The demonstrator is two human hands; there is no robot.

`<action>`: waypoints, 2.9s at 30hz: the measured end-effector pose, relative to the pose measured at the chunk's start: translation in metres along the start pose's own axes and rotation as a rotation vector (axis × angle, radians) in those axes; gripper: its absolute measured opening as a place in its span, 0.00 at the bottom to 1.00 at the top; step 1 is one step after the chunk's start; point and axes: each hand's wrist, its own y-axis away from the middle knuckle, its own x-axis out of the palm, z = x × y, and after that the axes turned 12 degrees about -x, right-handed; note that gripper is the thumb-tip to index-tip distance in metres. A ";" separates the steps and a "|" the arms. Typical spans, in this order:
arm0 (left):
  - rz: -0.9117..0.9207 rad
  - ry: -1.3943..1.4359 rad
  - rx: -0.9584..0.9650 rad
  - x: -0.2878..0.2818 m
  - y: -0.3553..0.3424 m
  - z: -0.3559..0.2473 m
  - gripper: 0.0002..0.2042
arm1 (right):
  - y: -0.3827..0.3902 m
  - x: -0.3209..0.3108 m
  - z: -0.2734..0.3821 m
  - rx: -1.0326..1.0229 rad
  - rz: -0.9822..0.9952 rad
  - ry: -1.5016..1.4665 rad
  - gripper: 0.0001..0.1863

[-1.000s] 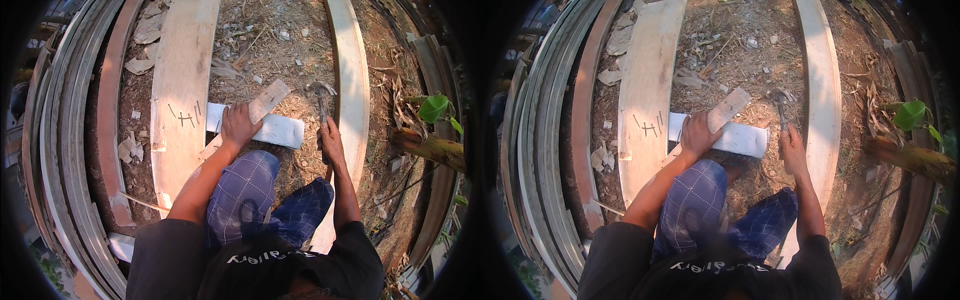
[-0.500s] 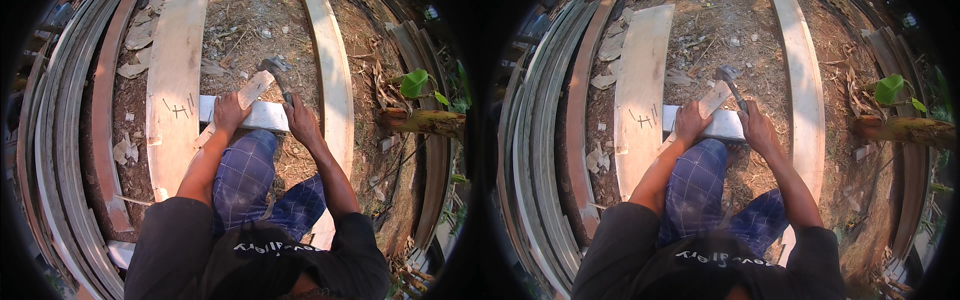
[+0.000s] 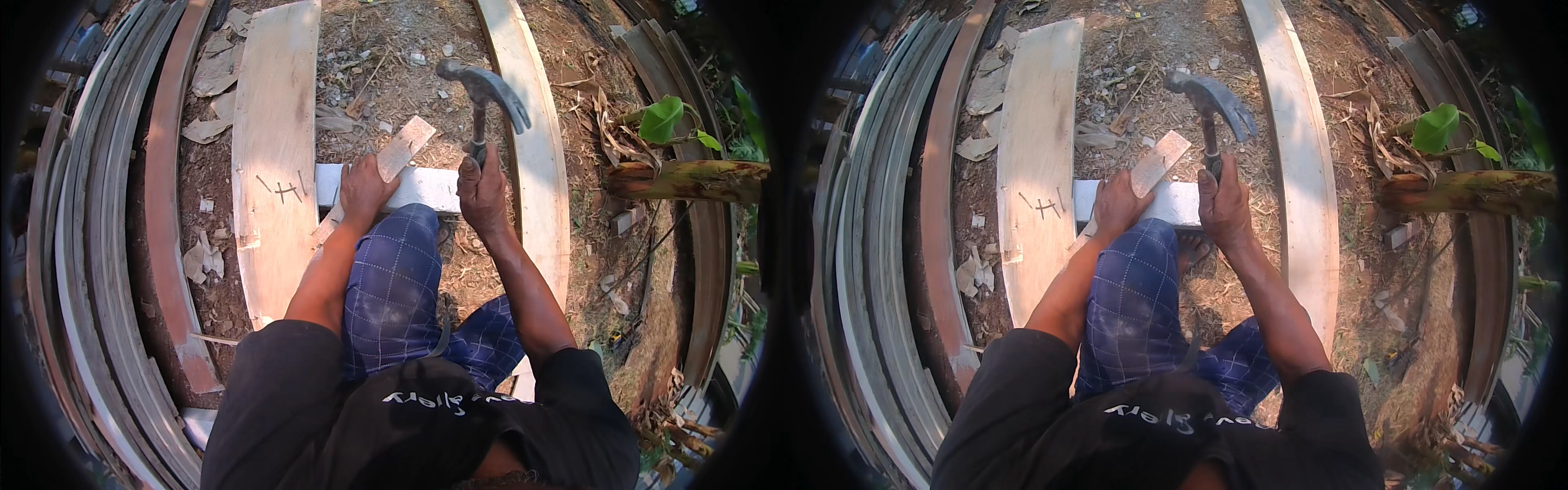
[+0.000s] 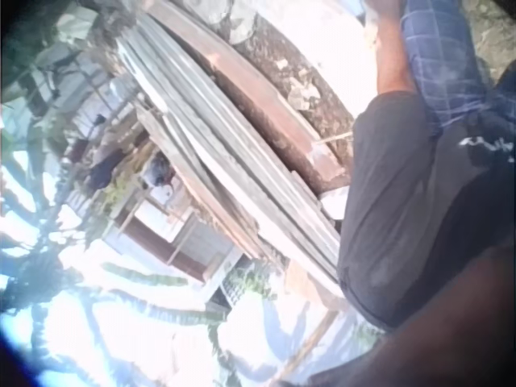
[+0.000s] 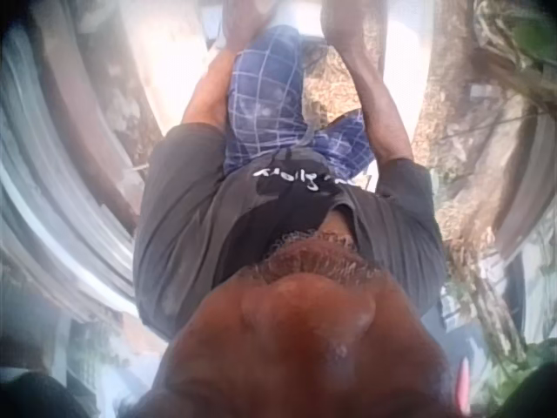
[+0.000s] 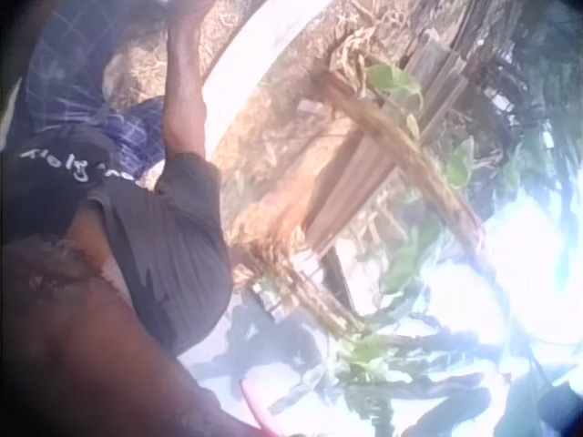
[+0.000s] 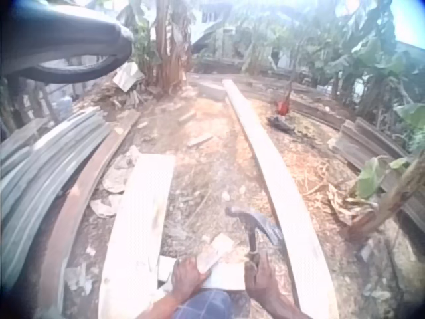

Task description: The person sits on the ground and uses a hand saw to cut small pieces of wood. They repeatedly position the wood, saw through it, and set the cut pieces aside.

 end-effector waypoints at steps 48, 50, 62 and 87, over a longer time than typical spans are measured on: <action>-0.046 0.923 -0.323 -0.054 -0.098 -0.053 0.48 | 0.246 -0.074 -0.055 0.971 -0.124 -0.371 0.17; -0.105 1.025 -0.447 -0.049 -0.094 -0.070 0.56 | 0.254 -0.074 -0.055 0.993 -0.158 -0.354 0.16; 0.083 -0.502 0.174 0.012 -0.055 -0.015 0.37 | 0.288 -0.076 -0.057 0.947 -0.078 -0.304 0.20; -0.059 -0.173 0.300 0.010 0.023 -0.012 0.36 | 0.246 -0.084 -0.035 0.746 -0.080 -0.092 0.33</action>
